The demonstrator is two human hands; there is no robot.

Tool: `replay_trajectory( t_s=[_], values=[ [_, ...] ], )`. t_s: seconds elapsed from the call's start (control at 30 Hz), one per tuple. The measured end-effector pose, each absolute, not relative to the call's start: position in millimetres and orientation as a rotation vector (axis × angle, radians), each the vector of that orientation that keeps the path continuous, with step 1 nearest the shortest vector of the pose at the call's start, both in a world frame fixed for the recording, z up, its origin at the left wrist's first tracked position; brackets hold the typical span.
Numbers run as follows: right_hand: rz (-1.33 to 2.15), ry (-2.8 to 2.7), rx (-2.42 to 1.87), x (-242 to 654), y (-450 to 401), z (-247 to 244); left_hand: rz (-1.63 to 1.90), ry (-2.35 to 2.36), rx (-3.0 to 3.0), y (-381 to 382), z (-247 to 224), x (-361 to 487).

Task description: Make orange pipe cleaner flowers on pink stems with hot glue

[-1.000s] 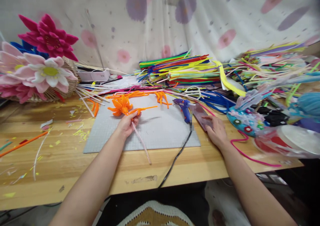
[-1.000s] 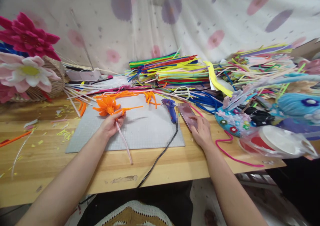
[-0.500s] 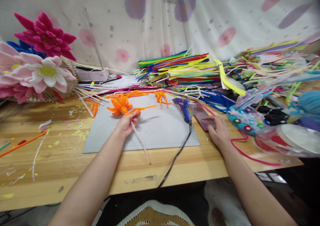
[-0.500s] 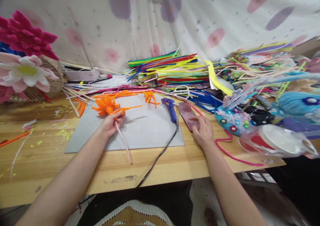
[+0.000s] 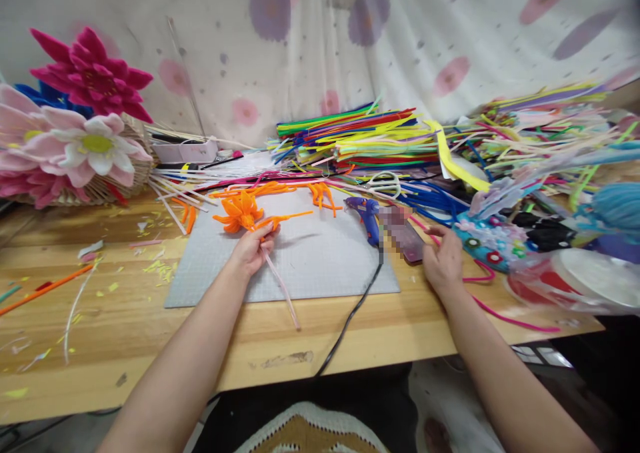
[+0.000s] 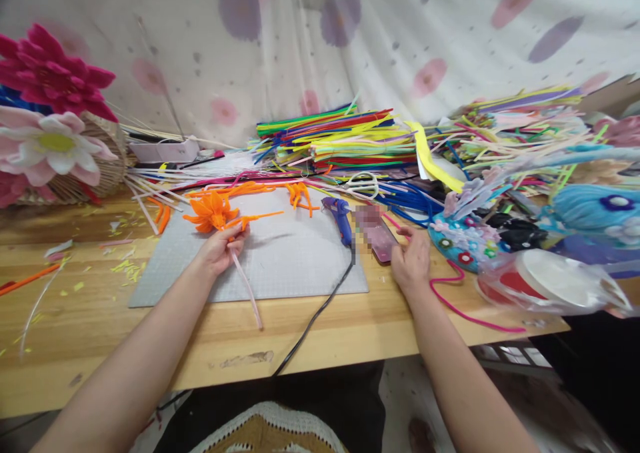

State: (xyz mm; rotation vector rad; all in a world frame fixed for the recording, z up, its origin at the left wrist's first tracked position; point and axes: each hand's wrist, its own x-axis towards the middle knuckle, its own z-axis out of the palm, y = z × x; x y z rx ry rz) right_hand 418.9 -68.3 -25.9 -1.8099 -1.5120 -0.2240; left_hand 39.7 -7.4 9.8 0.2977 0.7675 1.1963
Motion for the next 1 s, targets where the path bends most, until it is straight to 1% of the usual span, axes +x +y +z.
replay_trajectory(
  t_s=[0.23, 0.43, 0.67, 0.83, 1.0],
  values=[
    [-0.095, -1.583, -1.822, 416, -56, -19, 1.198, 0.779, 0.301, -7, 9, 39],
    [0.018, -1.768, -1.768, 415, -22, -6, 1.205, 0.760, 0.299, -7, 8, 38],
    [0.123, -1.978, -1.658, 421, 15, -7, 1.241, 0.740, 0.336, -5, 6, 35],
    [0.130, -2.110, -1.625, 419, 26, -10, 1.273, 0.735, 0.348, -4, 6, 34],
    [0.077, -2.140, -1.690, 416, 24, -11, 1.261, 0.758, 0.331, -4, 8, 34]
  ],
)
